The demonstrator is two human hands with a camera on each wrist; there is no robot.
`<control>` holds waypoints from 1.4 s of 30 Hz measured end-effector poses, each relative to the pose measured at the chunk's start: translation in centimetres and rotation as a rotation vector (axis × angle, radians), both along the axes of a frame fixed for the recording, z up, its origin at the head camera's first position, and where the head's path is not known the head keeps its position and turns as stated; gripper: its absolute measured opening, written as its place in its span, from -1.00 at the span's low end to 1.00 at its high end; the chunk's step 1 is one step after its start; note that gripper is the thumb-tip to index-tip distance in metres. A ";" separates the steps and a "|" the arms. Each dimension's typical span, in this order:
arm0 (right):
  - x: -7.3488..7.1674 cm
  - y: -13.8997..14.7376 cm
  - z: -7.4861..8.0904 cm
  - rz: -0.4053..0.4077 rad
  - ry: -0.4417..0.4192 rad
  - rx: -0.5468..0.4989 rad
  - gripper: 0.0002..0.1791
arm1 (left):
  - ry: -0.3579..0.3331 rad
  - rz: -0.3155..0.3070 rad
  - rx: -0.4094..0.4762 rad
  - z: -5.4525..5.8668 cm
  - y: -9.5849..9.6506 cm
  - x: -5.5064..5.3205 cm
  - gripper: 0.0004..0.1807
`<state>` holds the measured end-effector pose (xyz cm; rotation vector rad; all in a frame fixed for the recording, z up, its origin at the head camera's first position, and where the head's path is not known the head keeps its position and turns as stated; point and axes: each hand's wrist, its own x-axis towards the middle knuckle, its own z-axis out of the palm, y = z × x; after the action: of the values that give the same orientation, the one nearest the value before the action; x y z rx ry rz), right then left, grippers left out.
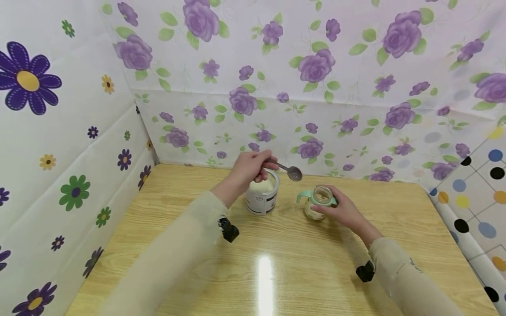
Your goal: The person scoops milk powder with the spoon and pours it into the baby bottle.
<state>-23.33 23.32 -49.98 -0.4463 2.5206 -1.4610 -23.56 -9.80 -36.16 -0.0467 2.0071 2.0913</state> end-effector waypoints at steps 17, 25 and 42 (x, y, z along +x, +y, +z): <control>0.2 0.5 0.4 0.019 -0.033 -0.022 -0.17 | 0.000 0.042 -0.109 -0.5 -6.8 0.3 -0.56; 0.2 0.5 0.5 0.019 -0.032 -0.022 -0.17 | -0.054 0.072 -0.081 -2.6 -6.4 0.5 -0.55; -0.5 0.4 1.0 0.047 -0.034 0.049 -0.04 | -0.114 0.128 -0.086 -5.6 -7.1 0.8 -0.54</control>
<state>-23.83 23.76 -48.99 -0.4655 2.4965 -1.3758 -22.77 -16.94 -41.80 -0.3103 2.0742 2.0243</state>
